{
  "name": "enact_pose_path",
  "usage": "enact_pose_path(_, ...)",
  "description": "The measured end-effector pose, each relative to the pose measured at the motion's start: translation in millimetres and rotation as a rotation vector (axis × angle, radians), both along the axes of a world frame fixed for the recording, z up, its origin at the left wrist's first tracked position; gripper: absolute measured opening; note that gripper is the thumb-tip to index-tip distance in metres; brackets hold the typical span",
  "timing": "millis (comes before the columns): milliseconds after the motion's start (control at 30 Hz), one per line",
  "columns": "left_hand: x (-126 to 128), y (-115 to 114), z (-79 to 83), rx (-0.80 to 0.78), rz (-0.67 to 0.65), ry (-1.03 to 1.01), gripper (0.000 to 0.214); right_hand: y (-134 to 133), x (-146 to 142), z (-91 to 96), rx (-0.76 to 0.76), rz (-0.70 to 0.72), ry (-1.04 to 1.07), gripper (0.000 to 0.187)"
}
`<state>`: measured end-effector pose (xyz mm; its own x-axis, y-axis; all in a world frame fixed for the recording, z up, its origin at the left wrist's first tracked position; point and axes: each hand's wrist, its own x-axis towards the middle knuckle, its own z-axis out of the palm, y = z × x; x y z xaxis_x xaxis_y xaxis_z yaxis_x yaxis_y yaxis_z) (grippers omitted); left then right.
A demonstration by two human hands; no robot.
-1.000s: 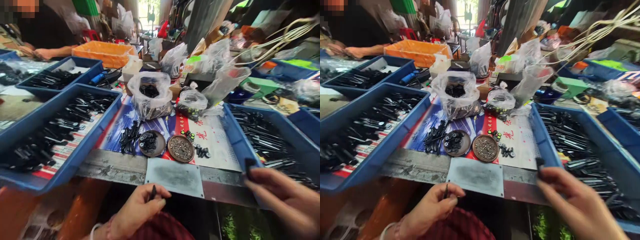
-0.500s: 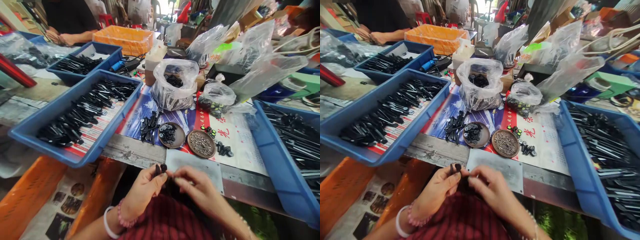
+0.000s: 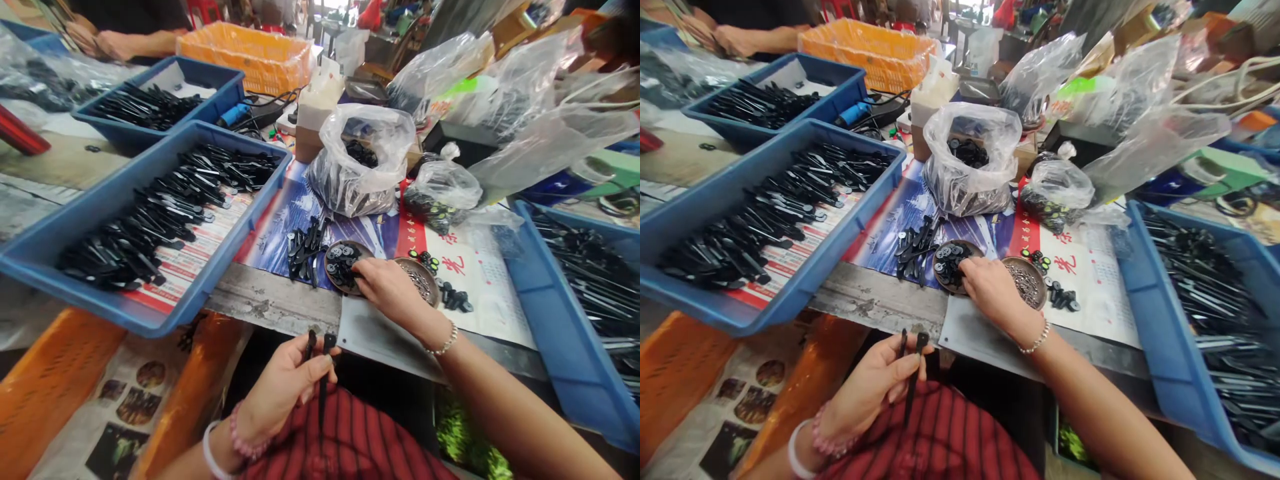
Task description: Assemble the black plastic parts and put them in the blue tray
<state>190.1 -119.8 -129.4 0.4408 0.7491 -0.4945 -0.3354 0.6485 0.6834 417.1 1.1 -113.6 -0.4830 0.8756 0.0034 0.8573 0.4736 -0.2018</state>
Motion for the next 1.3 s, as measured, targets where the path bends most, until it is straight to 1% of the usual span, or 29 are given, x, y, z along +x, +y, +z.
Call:
enact_pose_path(100, 0, 0, -3.4, -0.021, -0.005, -0.008, 0.037, 0, -1, 0.2, 0.011, -0.033, -0.02, 0.018)
enact_pose_path(200, 1, 2, -4.5, -0.034, -0.006, -0.003, 0.039, -6, 6, 7.6, 0.038, -0.092, -0.005, 0.021)
enact_pose_path(267, 2, 4, -4.2, -0.035, -0.009, 0.002, 0.039, -17, 13, 15.8, 0.056, -0.148, 0.116, 0.021)
enact_pose_path(333, 3, 6, -3.6, -0.026, -0.019, 0.008, 0.039, -35, 18, 23.5, 0.024, -0.193, 0.338, 0.019)
enact_pose_path(400, 6, 8, -2.7, -0.011, -0.042, 0.007, 0.038, -57, 17, 27.4, -0.069, -0.219, 0.56, 0.014)
enact_pose_path(467, 11, 9, -1.6, 0.009, -0.069, 0.008, 0.037, -78, 10, 25.5, -0.19, -0.244, 0.73, 0.01)
enact_pose_path(533, 16, 11, -0.4, 0.025, -0.089, 0.008, 0.035, -97, -1, 18.7, -0.357, -0.269, 0.875, 0.006)
enact_pose_path(567, 19, 11, 0.1, 0.031, -0.088, 0.008, 0.035, -105, -7, 14.3, -0.46, -0.285, 0.947, 0.008)
enact_pose_path(633, 25, 12, 1.0, 0.035, -0.071, 0.006, 0.034, -116, -18, 6.2, -0.659, -0.329, 1.099, 0.013)
enact_pose_path(667, 27, 12, 1.3, 0.033, -0.061, 0.008, 0.034, -120, -21, 3.1, -0.73, -0.356, 1.18, 0.014)
enact_pose_path(733, 30, 13, 1.8, 0.03, -0.049, 0.016, 0.033, -123, -23, -0.3, -0.797, -0.421, 1.315, 0.018)
enact_pose_path(800, 31, 14, 2.7, 0.034, -0.06, 0.026, 0.032, -122, -18, -0.7, -0.779, -0.484, 1.368, 0.029)
enact_pose_path(833, 32, 14, 3.4, 0.041, -0.072, 0.031, 0.032, -121, -14, -0.4, -0.754, -0.514, 1.367, 0.032)
enact_pose_path(900, 32, 15, 5.3, 0.055, -0.103, 0.042, 0.032, -120, -6, 0.0, -0.702, -0.569, 1.361, 0.028)
enact_pose_path(1000, 34, 15, 8.5, 0.064, -0.156, 0.073, 0.033, -119, 2, -0.8, -0.681, -0.626, 1.451, 0.023)
enact_pose_path(1067, 35, 15, 10.0, 0.069, -0.186, 0.098, 0.032, -120, 2, -1.5, -0.708, -0.644, 1.524, 0.025)
enact_pose_path(1133, 35, 14, 11.2, 0.073, -0.203, 0.116, 0.031, -120, 0, -1.4, -0.719, -0.651, 1.552, 0.027)
enact_pose_path(1233, 37, 15, 13.2, 0.082, -0.217, 0.143, 0.03, -118, -4, -0.4, -0.701, -0.654, 1.548, 0.028)
enact_pose_path(1300, 37, 16, 14.6, 0.091, -0.23, 0.166, 0.029, -117, -5, 0.1, -0.718, -0.636, 1.522, 0.029)
